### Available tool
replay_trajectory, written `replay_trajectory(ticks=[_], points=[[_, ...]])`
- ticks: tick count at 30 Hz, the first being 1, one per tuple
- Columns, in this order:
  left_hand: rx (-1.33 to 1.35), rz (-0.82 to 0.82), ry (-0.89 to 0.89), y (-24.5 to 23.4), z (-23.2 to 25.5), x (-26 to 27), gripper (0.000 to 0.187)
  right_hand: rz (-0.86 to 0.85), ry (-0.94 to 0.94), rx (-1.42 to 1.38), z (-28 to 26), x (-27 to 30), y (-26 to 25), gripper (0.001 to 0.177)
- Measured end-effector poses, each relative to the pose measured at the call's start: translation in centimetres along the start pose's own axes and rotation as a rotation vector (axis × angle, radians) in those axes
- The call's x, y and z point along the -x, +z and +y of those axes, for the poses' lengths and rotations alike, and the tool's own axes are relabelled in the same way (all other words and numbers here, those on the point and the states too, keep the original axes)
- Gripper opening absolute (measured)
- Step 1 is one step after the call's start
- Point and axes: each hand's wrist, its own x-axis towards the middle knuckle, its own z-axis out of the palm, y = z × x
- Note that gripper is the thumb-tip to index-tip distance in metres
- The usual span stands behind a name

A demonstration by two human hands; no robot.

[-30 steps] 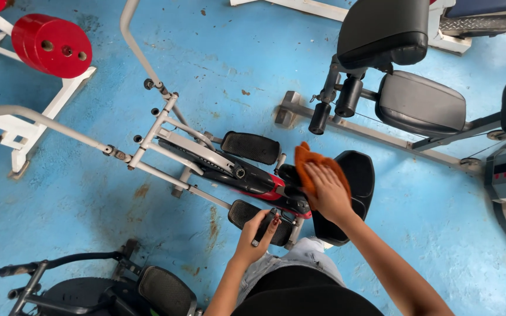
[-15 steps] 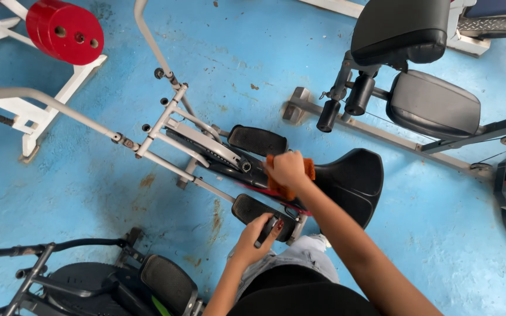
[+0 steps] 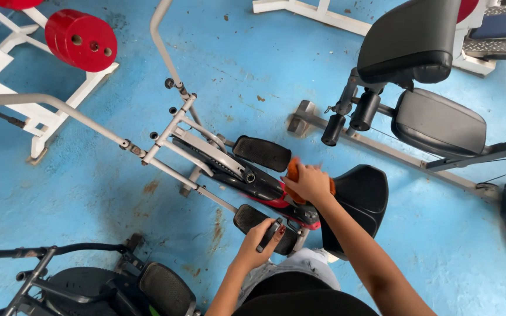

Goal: Cleaning and sanitizing the seat of an exercise machine using a spray bottle and a cloth.

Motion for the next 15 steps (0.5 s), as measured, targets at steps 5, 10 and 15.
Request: replay_trajectory(ticks=[5,10,15], points=[[-0.010,-0.139,-0.071,1.2,-0.1,-0.4,0.054,-0.127,-0.154,0.027,-1.2,-2.0,2.7,0.027],[-0.023,-0.098,-0.021,1.3,-0.1,-0.3,0.046,0.204,-0.477,0.241,0.6,4.8,0.8,0.063],[-0.017,-0.051,-0.022,0.7,-0.6,-0.2,0.046,0.283,-0.353,0.203,2.0,5.1,0.5,0.098]])
